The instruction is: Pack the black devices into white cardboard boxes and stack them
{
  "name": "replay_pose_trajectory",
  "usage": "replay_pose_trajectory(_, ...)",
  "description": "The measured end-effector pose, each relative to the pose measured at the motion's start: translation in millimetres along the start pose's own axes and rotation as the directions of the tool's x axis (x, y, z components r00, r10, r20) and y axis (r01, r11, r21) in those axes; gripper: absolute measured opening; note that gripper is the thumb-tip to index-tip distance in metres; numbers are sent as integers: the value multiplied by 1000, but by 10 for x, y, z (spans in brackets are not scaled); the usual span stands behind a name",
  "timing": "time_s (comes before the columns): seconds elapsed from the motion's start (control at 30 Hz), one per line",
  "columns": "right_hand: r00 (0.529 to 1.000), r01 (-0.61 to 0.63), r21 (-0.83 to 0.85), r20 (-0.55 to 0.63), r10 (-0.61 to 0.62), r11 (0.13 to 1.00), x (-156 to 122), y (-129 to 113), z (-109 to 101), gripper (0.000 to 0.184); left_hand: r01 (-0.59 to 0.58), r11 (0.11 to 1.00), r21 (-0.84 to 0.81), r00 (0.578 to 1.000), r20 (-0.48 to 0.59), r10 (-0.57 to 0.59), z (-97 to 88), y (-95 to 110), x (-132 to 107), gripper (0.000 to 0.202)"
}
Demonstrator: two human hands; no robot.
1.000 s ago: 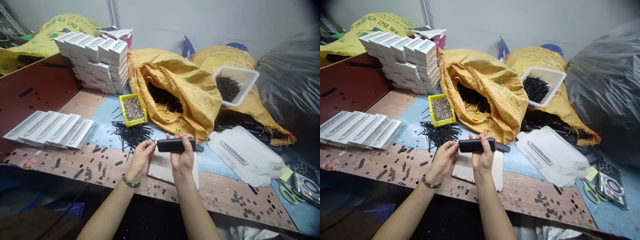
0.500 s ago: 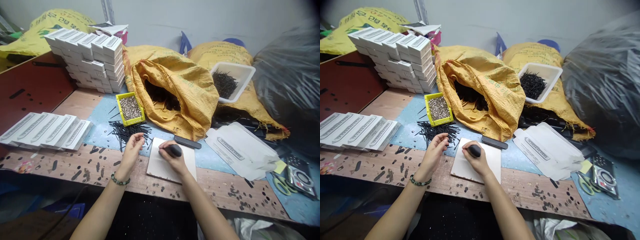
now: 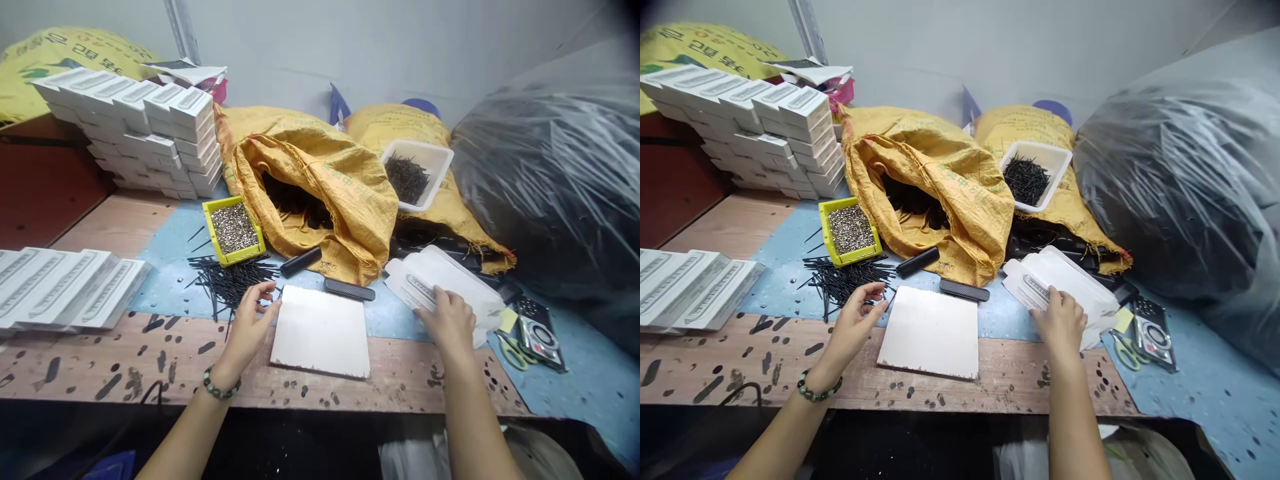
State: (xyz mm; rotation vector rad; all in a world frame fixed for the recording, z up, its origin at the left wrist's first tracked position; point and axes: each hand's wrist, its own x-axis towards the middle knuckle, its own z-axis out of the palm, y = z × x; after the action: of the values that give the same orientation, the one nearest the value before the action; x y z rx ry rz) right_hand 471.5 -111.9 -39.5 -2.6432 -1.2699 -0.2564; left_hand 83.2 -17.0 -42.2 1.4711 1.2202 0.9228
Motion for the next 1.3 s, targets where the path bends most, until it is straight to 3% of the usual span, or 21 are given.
replay_pose_trajectory(0.07, 999, 4, -37, -34, -6, 999, 53, 160, -6, 39, -11, 1000, -19, 1000, 25, 12, 41, 40, -34, 27)
replay_pose_trajectory(0.17, 996, 21, 72, -83, -15, 997, 92, 164, -146, 22, -8, 997, -81, 998, 60, 12, 117, 129, -98, 26)
replay_pose_trajectory(0.27, 968, 64, 239, -253, -1, 969, -71, -145, -370, 20, 50, 975, -218, 987, 162, -15, 264, 231, -149, 30)
replay_pose_trajectory(0.33, 913, 224, 354, -401, -69, 908, -346, -553, -497, 16, 110, 926, -361, 957, 290, -1, 410, 305, -164, 48)
replay_pose_trajectory(0.4, 833, 516, 477, -473, -287, 712, -691, -1041, -590, 14, 176, 830, -529, 927, 372, 41, 546, 375, -160, 75)
replay_pose_trajectory(0.47, 698, 695, 596, -428, -574, 401, -986, -1477, -660, 24, 214, 701, -680, 935, 351, 55, 606, 428, -145, 82)
replay_pose_trajectory(0.5, 640, 685, 665, -355, -681, 297, -1080, -1641, -691, 27, 220, 648, -729, 945, 324, 44, 594, 444, -139, 76)
replay_pose_trajectory(0.57, 639, 587, 781, -285, -715, 213, -1136, -1842, -753, 35, 235, 624, -746, 949, 315, 18, 495, 459, -136, 63)
replay_pose_trajectory(0.67, 698, 519, 832, -280, -659, 196, -999, -1924, -835, 47, 252, 757, -602, 896, 441, 52, 266, 461, -154, 57)
replay_pose_trajectory(0.8, 650, 523, 831, -246, -719, 188, -796, -1939, -868, 33, 210, 844, -493, 843, 529, 99, 81, 494, -169, 58)
replay_pose_trajectory(0.9, 713, 252, 967, -158, -683, 39, -712, -1964, -792, 13, 282, 846, -452, 805, 591, 47, 53, 543, -181, 53)
replay_pose_trajectory(0.97, 780, -25, 992, -58, -623, -124, -671, -1991, -727, 17, 423, 793, -438, 709, 705, 12, 59, 568, -208, 54)
replay_pose_trajectory(1.0, 766, -163, 970, 12, -642, -177, -658, -2005, -704, 25, 509, 750, -422, 628, 779, 11, 66, 574, -228, 56)
replay_pose_trajectory(1.03, 695, -297, 936, 77, -715, -188, -651, -2018, -689, 34, 589, 707, -391, 534, 845, 23, 73, 575, -249, 58)
replay_pose_trajectory(1.07, 567, -408, 901, 120, -815, -151, -651, -2030, -682, 42, 653, 669, -354, 445, 895, 39, 79, 572, -269, 61)
replay_pose_trajectory(1.1, 421, -477, 875, 140, -896, -87, -658, -2040, -677, 46, 692, 648, -317, 377, 925, 51, 82, 565, -284, 64)
replay_pose_trajectory(1.13, 320, -507, 861, 150, -935, -35, -671, -2048, -671, 45, 703, 646, -296, 349, 936, 48, 80, 556, -292, 66)
replay_pose_trajectory(1.17, 301, -511, 859, 169, -938, -9, -688, -2057, -656, 43, 679, 671, -297, 379, 925, 27, 72, 547, -291, 68)
replay_pose_trajectory(1.2, 361, -503, 864, 206, -910, -4, -709, -2068, -630, 39, 607, 731, -312, 468, 884, -11, 60, 539, -282, 66)
replay_pose_trajectory(1.23, 467, -489, 872, 255, -847, -7, -733, -2082, -592, 36, 481, 817, -317, 606, 794, -50, 46, 534, -265, 63)
replay_pose_trajectory(1.3, 678, -451, 892, 331, -656, -16, -784, -2123, -496, 36, 115, 977, -181, 874, 487, -12, 25, 530, -220, 63)
